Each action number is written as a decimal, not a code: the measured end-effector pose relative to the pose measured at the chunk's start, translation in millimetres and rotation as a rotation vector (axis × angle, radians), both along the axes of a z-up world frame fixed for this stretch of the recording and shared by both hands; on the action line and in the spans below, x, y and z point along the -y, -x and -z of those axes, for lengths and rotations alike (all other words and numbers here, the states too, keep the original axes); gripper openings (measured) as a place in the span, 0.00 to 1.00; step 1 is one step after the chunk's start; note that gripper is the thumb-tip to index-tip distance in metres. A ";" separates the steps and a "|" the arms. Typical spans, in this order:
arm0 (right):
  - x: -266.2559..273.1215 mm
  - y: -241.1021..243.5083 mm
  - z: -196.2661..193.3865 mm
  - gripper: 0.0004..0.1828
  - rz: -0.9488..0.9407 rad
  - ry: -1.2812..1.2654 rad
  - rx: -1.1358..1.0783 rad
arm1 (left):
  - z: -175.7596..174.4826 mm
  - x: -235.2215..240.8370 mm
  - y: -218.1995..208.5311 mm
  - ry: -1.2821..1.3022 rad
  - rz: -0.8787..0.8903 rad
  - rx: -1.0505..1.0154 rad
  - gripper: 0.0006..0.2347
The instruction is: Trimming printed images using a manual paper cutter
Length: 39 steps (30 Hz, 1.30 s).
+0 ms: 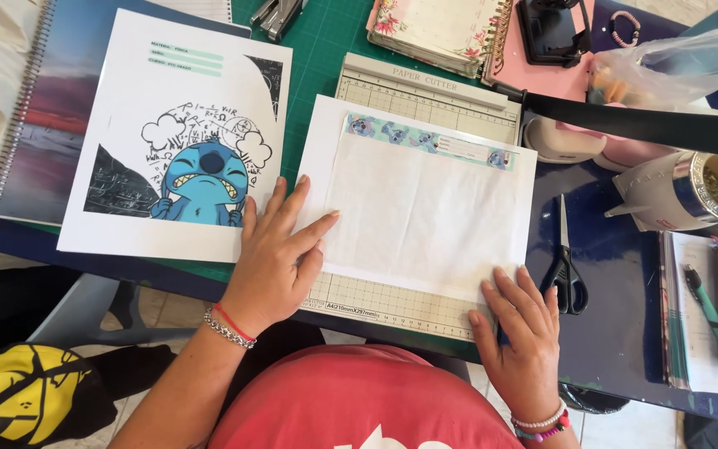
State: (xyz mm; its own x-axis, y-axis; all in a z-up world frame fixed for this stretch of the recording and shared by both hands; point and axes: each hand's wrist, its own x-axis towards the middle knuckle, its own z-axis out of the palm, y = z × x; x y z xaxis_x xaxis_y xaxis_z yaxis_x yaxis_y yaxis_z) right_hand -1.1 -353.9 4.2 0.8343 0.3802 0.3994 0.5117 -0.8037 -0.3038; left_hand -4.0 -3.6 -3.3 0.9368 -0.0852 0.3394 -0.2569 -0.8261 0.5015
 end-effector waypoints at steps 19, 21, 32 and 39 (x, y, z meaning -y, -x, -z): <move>-1.0 3.2 1.7 0.18 0.028 0.027 0.020 | -1.1 1.3 0.5 0.005 -0.021 -0.004 0.18; -0.7 3.3 2.9 0.18 0.033 0.044 0.026 | -0.4 1.1 0.3 0.013 -0.020 -0.006 0.18; -0.9 3.4 2.6 0.19 0.041 0.022 -0.006 | -0.5 0.3 0.7 -0.004 -0.001 -0.004 0.20; -0.7 3.0 3.2 0.19 0.045 0.020 -0.013 | -1.0 0.6 -0.1 -0.015 -0.013 -0.009 0.20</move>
State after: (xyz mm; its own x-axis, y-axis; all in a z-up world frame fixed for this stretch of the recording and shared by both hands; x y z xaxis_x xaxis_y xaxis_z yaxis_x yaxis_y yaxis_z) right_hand -4.1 -353.1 1.0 0.8559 0.3495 0.3813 0.4706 -0.8319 -0.2939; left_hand -3.9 -4.2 -2.3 0.9408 -0.0781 0.3298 -0.2416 -0.8369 0.4912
